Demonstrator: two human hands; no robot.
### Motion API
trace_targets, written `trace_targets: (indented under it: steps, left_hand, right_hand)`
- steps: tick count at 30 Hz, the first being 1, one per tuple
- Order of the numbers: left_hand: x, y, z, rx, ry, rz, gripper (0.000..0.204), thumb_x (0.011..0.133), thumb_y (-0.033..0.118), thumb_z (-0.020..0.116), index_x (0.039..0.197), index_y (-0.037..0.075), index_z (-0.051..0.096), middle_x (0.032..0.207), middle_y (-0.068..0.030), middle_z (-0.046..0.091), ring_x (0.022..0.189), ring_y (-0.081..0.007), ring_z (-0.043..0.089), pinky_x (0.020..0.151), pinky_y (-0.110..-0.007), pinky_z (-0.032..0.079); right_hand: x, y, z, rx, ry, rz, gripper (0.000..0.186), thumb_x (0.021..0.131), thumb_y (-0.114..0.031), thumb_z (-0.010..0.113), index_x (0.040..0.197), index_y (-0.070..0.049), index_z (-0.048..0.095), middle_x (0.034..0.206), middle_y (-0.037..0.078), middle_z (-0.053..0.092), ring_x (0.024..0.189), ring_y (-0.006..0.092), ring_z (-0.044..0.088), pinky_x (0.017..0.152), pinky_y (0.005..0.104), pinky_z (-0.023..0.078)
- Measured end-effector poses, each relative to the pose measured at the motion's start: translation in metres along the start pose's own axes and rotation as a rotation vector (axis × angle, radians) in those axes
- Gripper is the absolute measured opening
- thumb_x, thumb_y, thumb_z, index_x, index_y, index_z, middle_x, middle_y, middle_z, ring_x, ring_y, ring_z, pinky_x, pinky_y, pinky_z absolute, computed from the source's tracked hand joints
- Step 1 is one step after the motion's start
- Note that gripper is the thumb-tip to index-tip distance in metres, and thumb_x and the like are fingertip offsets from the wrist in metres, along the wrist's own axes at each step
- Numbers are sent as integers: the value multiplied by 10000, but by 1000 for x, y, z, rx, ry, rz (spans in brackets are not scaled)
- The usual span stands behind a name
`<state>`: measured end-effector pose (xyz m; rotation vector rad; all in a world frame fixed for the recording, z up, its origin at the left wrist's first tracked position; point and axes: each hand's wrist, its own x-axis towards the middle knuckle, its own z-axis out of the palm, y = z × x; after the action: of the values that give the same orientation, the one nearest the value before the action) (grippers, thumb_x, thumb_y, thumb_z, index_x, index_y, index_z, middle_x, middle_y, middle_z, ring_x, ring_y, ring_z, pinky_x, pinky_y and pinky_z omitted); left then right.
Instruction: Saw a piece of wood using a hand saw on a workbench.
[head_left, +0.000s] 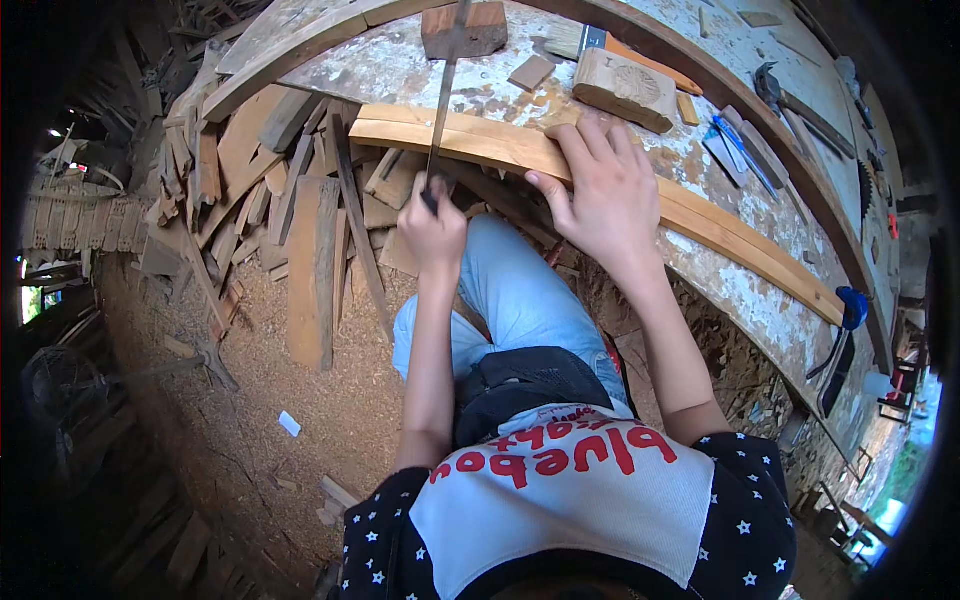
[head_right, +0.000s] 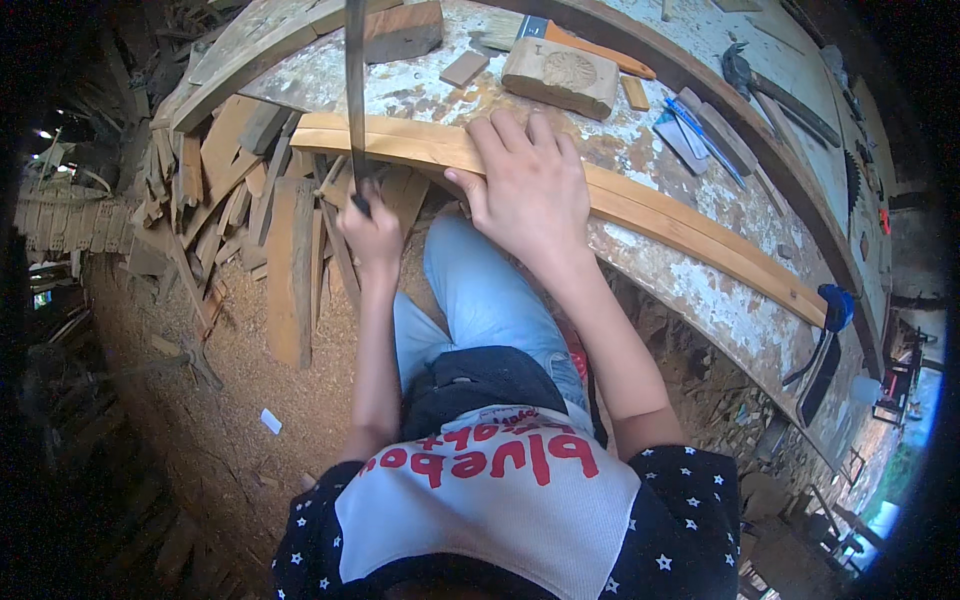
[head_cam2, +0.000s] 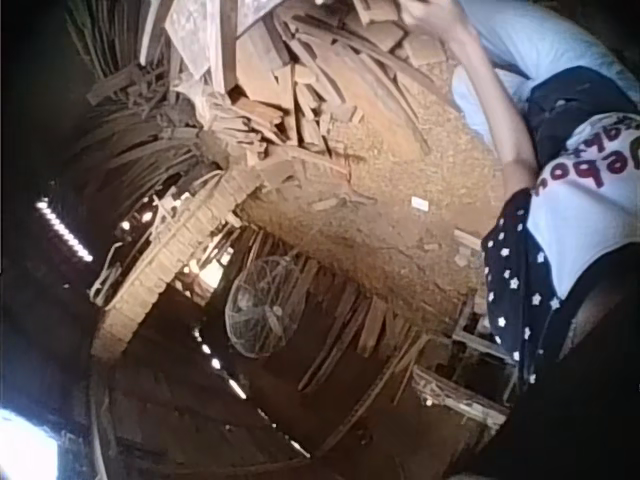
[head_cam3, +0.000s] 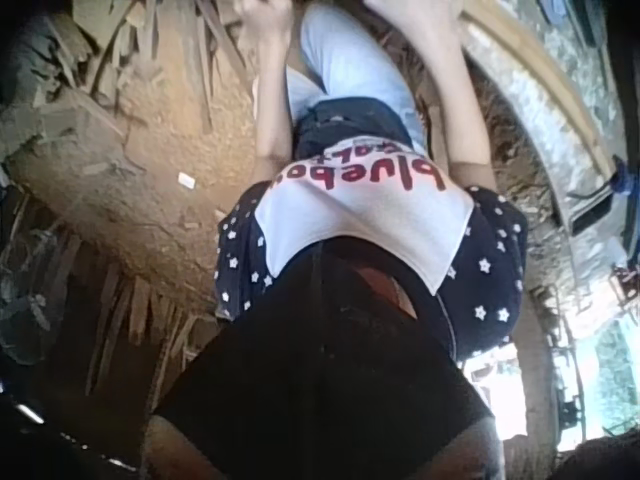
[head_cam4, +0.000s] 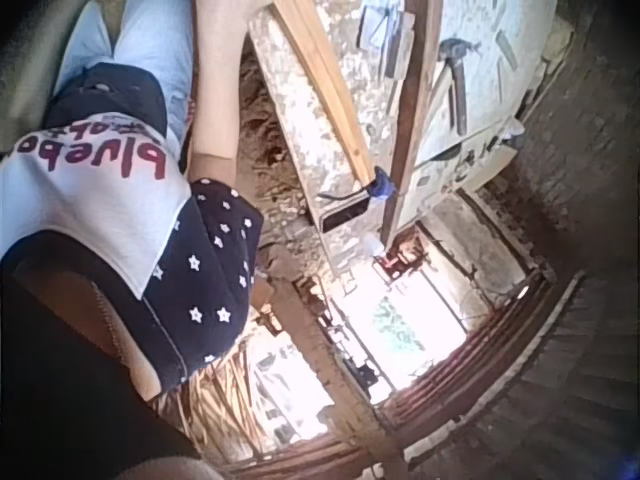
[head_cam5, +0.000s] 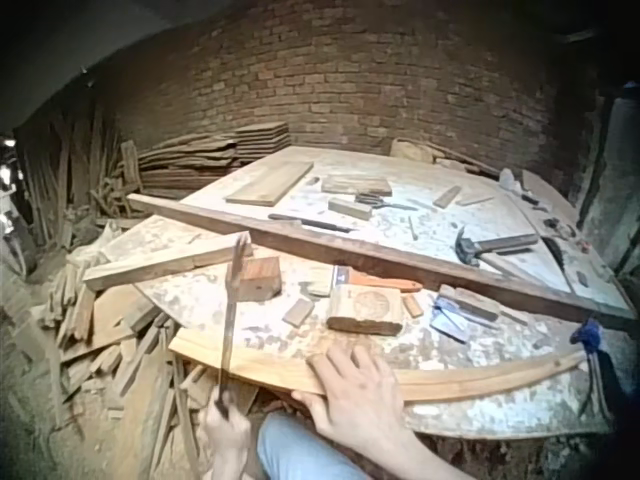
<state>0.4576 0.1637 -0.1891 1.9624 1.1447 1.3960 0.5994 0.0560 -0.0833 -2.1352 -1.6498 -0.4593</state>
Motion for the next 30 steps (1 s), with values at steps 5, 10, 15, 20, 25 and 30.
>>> trace_targets:
  steps: [5, 10, 15, 20, 25, 30]
  left_hand:
    - [-21, -18, -4, 78, -6, 74, 111, 873, 64, 488, 829, 0, 567, 628, -230, 569, 585, -399, 601, 492, -442, 436]
    - [-47, -40, -9, 27, -12, -17, 242, 939, 138, 444, 815, -31, 566, 585, -186, 545, 540, -358, 564, 503, -412, 404]
    - [-3, -9, 4, 48, 16, 61, 184, 896, 119, 496, 880, -37, 594, 622, -221, 570, 573, -387, 585, 502, -444, 419]
    - [-55, -77, -2, -7, 84, 74, 172, 877, 116, 528, 909, -35, 604, 620, -226, 583, 598, -414, 592, 501, -461, 435]
    - [2, -4, 15, -44, -1, 43, 263, 939, 143, 460, 787, -36, 579, 556, -172, 531, 464, -288, 541, 451, -374, 380]
    - [-42, -69, 8, -51, 98, 109, 272, 942, 161, 455, 798, -30, 585, 547, -147, 523, 469, -249, 557, 446, -361, 374]
  right_hand:
    - [2, 4, -1, -4, 3, 7, 409, 793, -408, 621, 1025, -74, 574, 973, 66, 556, 950, 268, 517, 828, 388, 430]
    - [1, 3, 2, -26, 34, -12, 402, 792, -410, 624, 1009, -75, 572, 954, 65, 551, 934, 265, 519, 829, 390, 430]
    - [4, 2, 2, -35, 27, 5, 397, 797, -407, 619, 1007, -74, 570, 966, 65, 555, 942, 265, 521, 828, 392, 433]
    - [6, -1, 6, -33, 38, -9, 385, 790, -388, 634, 1008, -77, 569, 969, 67, 554, 932, 267, 524, 808, 391, 441]
    - [4, 5, 1, -43, -2, 31, 387, 789, -381, 635, 1000, -64, 565, 972, 73, 552, 918, 273, 522, 810, 388, 437]
    - [3, 0, 5, -16, 51, -11, 384, 788, -386, 634, 981, -62, 566, 951, 72, 547, 914, 270, 522, 807, 388, 435]
